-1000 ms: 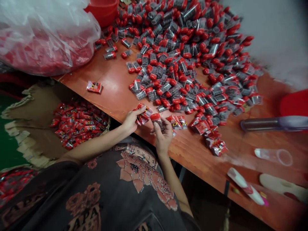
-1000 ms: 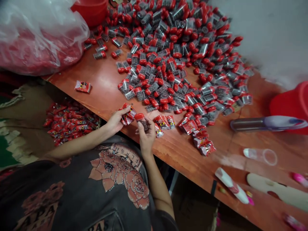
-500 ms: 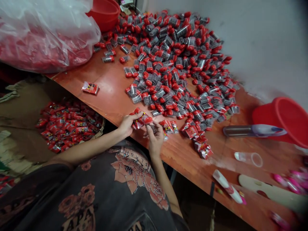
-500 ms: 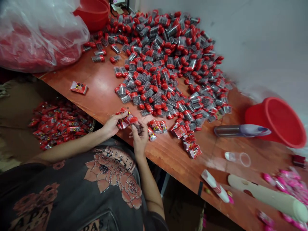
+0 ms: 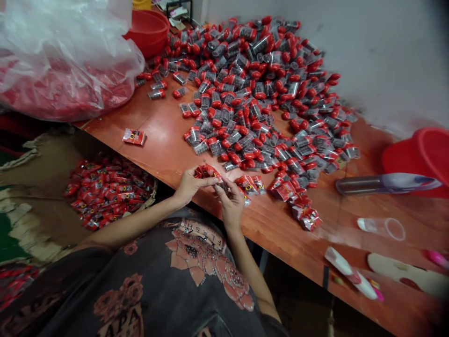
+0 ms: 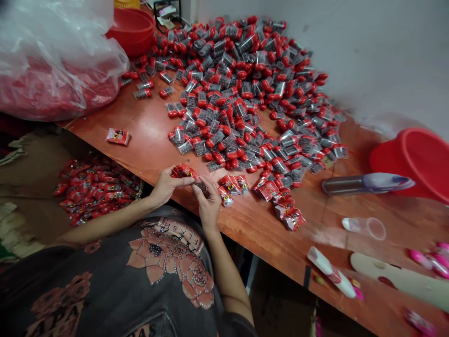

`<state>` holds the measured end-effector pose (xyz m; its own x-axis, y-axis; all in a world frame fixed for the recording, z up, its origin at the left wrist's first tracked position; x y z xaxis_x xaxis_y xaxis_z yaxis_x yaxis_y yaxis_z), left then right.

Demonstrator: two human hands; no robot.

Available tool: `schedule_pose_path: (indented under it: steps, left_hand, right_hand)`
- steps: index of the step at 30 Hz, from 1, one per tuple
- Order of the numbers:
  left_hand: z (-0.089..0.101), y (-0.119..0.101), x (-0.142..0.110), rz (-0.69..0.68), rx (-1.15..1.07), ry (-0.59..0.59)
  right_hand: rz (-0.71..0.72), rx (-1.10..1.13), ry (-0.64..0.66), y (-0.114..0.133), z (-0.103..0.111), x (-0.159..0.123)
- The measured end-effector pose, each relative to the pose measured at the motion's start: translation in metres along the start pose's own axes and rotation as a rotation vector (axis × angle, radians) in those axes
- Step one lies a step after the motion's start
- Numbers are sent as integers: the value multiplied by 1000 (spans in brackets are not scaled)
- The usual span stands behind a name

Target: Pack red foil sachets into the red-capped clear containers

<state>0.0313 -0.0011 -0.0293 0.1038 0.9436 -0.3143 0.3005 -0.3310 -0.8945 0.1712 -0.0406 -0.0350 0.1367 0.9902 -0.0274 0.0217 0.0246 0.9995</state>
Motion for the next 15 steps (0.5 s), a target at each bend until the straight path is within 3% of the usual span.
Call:
schedule_pose_path:
  steps: [3, 8, 13, 15]
  left_hand:
    - [2, 6, 0, 7, 22, -9]
    - [12, 8, 2, 22, -6, -71]
    - [9, 8, 2, 89, 100, 35]
    - [11, 9, 2, 111, 106, 25]
  right_hand:
    - [-39, 112, -86, -1, 2, 0]
    - [-95, 260, -1, -4, -12, -1]
    - [-88, 291, -19, -7, -10, -2]
    - [-38, 236, -19, -3, -8, -2]
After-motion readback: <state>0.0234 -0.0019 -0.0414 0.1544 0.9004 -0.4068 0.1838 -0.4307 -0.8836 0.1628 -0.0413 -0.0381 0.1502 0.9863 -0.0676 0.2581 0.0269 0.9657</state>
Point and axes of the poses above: each hand's wrist, its own x-axis towards the middle knuckle, its own z-axis out of the back of the hand, y = z × x, the point moved 9 cm from there along x, towards the middle knuckle, and after that the axes turned 9 degrees about x, right-handed, at the moved point
